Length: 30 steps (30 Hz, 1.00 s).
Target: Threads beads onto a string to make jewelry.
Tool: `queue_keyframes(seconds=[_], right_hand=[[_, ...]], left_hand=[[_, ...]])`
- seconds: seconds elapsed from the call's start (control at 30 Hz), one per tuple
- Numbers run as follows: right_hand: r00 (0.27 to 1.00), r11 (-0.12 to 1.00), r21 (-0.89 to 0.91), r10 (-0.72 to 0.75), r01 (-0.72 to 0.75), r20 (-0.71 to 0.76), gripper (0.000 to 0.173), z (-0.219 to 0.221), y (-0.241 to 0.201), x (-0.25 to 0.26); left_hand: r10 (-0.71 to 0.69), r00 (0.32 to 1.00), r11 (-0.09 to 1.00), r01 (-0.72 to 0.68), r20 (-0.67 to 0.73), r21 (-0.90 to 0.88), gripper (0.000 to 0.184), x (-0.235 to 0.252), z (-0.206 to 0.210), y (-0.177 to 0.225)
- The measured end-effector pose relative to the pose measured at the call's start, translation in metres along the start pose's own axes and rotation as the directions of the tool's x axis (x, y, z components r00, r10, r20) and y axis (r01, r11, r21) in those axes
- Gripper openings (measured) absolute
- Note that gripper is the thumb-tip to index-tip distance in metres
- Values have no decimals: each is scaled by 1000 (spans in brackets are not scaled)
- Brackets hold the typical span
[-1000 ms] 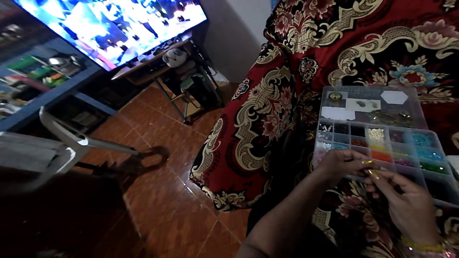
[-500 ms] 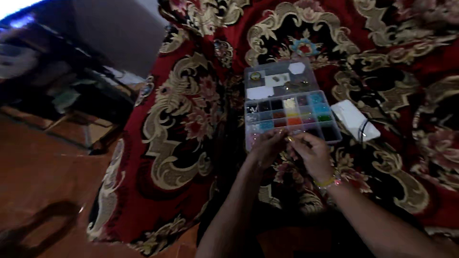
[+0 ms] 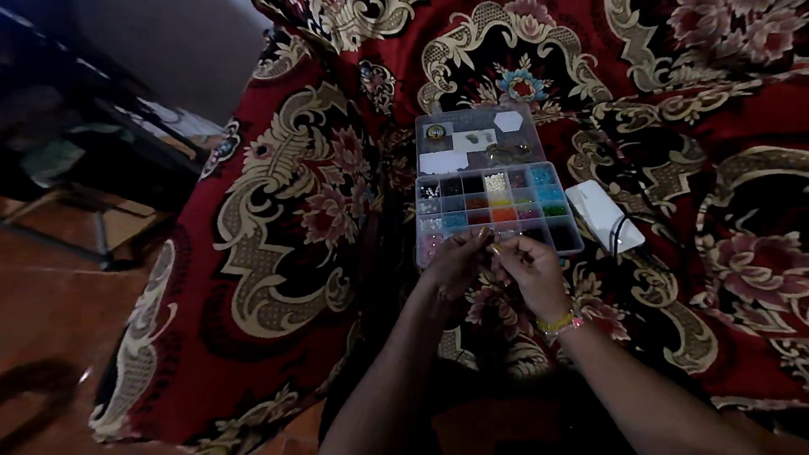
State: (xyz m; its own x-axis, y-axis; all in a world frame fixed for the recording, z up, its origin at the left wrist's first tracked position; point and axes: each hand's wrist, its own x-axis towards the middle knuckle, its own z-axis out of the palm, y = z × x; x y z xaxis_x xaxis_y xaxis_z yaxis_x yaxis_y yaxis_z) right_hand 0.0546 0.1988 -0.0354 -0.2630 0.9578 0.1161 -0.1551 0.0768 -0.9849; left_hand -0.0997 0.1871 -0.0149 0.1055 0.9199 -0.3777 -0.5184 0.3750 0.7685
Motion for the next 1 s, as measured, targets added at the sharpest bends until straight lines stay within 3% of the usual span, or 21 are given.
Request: queue_keyframes(seconds=[0.4, 1.0], right_hand=[[997, 997, -3, -74, 74, 8, 11, 2, 5, -1], [999, 997, 49, -53, 53, -1, 11, 2, 4, -2]], left_hand=[[-30, 998, 1000, 30, 63, 4, 23, -5, 1, 5], [-17, 995, 999, 12, 99, 47, 23, -4, 0, 7]])
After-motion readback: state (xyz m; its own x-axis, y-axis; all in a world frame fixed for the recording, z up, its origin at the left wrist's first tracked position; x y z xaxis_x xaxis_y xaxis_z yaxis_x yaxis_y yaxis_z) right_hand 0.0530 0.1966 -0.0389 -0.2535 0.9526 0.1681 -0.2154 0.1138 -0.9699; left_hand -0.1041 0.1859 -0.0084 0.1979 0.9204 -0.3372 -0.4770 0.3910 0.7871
